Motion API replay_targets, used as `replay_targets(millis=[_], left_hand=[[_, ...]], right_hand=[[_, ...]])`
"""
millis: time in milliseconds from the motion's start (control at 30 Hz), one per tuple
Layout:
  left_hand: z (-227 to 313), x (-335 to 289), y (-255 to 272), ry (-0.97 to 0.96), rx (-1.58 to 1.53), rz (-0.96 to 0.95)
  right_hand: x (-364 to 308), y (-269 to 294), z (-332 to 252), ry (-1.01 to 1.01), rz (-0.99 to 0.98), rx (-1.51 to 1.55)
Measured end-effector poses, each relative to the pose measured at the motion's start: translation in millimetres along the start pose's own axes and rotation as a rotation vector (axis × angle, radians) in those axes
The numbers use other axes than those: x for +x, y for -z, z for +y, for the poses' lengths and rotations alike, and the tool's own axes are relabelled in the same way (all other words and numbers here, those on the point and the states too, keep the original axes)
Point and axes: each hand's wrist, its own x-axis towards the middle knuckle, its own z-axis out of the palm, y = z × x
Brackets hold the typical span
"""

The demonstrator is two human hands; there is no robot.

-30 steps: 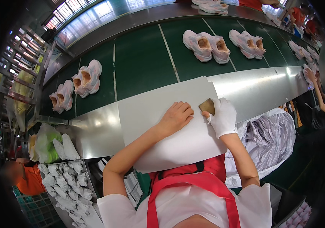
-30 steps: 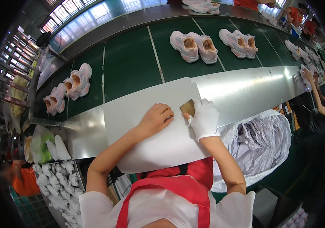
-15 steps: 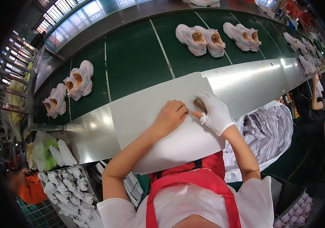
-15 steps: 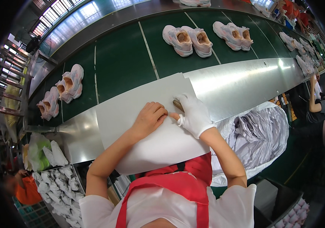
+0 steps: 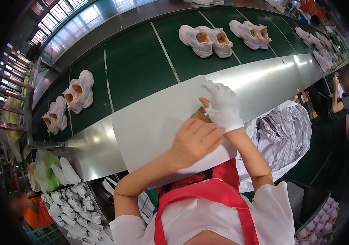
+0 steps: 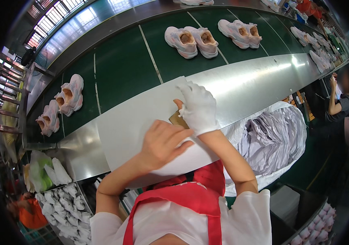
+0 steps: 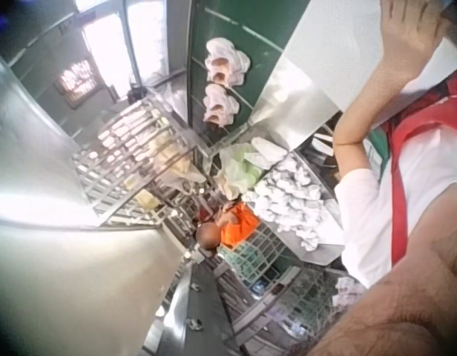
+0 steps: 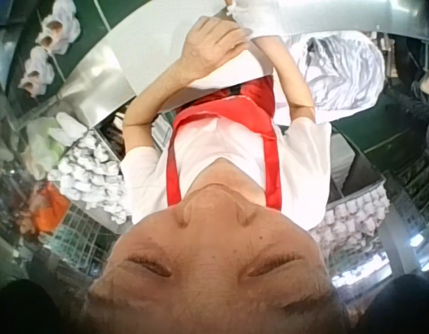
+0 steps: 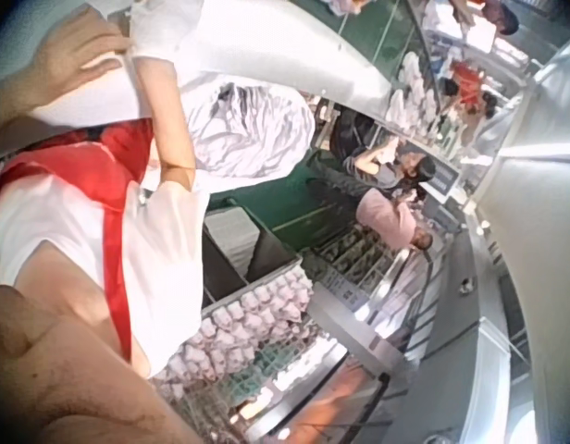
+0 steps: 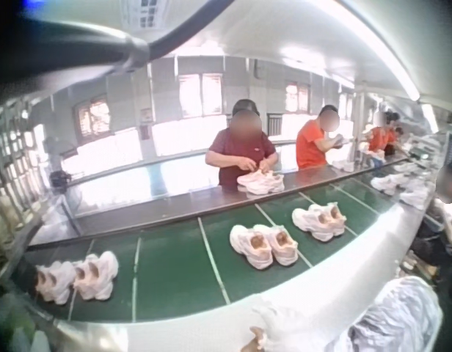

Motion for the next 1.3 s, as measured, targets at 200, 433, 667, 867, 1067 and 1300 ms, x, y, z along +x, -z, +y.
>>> replay_targets(millis=[200, 433, 667, 867, 1067, 1300], left_hand=[[9, -1, -38, 0.075, 0.155, -0.038], [14, 6, -41, 0.034, 0.087, -0.135], [25, -5, -48, -0.009, -0.168, -0.088], [16, -6, -34, 0.329, -0.090, 0.061], [0, -13, -47, 0.201, 0.030, -0.023], [17, -41, -46, 0.093, -0.202, -0.146]], right_hand=[[6, -3, -7, -0.023, -0.018, -0.182], [3, -3, -6, -0.002, -0.042, -0.310], [7, 2, -2, 0.000, 0.004, 0.368], [8, 16, 0, -0.459, 0.035, 1.891], [2, 14, -9, -0.511, -0.167, 2.225], [-8, 19, -11, -0.009, 0.085, 0.955]])
